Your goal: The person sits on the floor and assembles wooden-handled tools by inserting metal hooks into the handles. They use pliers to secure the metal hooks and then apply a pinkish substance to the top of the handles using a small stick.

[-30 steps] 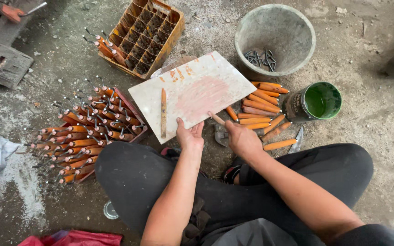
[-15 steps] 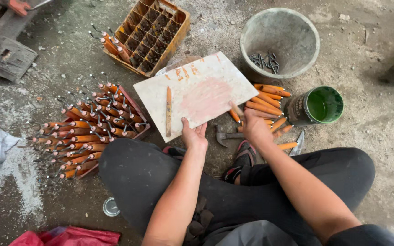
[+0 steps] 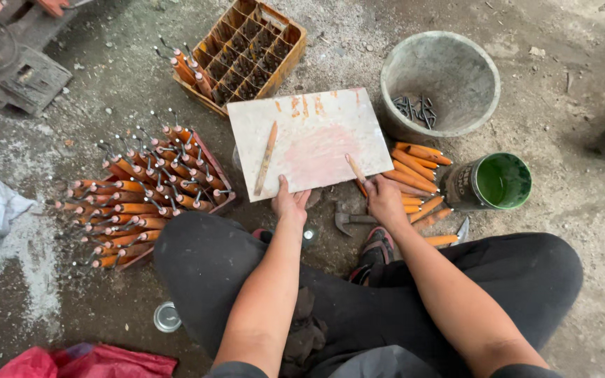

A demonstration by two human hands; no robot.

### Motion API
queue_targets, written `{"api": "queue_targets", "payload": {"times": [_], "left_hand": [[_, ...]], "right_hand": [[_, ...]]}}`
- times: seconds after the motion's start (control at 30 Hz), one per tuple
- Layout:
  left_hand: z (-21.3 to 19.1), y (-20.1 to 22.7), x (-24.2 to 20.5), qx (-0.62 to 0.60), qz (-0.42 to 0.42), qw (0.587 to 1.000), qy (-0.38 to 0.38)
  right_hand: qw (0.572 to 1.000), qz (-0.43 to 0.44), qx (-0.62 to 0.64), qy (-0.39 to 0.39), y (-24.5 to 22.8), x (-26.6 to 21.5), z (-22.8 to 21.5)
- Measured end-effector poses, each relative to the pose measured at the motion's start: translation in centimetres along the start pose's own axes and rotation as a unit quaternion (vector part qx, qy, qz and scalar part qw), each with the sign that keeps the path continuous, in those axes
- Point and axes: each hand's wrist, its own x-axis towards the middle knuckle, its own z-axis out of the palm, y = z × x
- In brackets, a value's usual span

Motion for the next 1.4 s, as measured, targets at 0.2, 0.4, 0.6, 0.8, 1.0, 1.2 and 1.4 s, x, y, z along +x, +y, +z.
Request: {"api": "queue_targets", "payload": {"times": [0.2,0.4,0.6,0.8,1.0,1.2,1.4], "left_hand": [[-1.9,0.6,2.1,0.058,0.049,0.996,0.051],[-2.5,1.5,0.9,0.174,0.032,0.981,0.077],[-3.2,1.9,0.2,0.216,0.024,0.97,0.106],[-4.6,1.9,0.8,0.235,0.015,0.967,0.1],[-4.4,1.7,0.4,0.239,0.06,0.96,0.135],[-3.7,2.8,-1.4,0.23,0.104,0.958,0.138],[-3.3,3.5,-1.0,0.16,0.113,0.974,0.118]], "right_hand": [[0.999,-0.014,0.012,0.034,1.5,0.6,5.0],[0.982,0.173,-0.068,0.02,2.1,1.0,5.6],[0.975,0.19,-0.102,-0.06,-1.1,-0.3,6.1],[0.976,0.157,-0.119,-0.088,-3.1,-0.8,7.6],[0.979,0.072,-0.119,-0.147,-5.4,-2.4,10.8],[0.994,0.079,-0.071,0.0,-1.3,-0.5,10.6],[0.978,0.158,-0.139,-0.002,1.9,-0.2,9.9]]}}
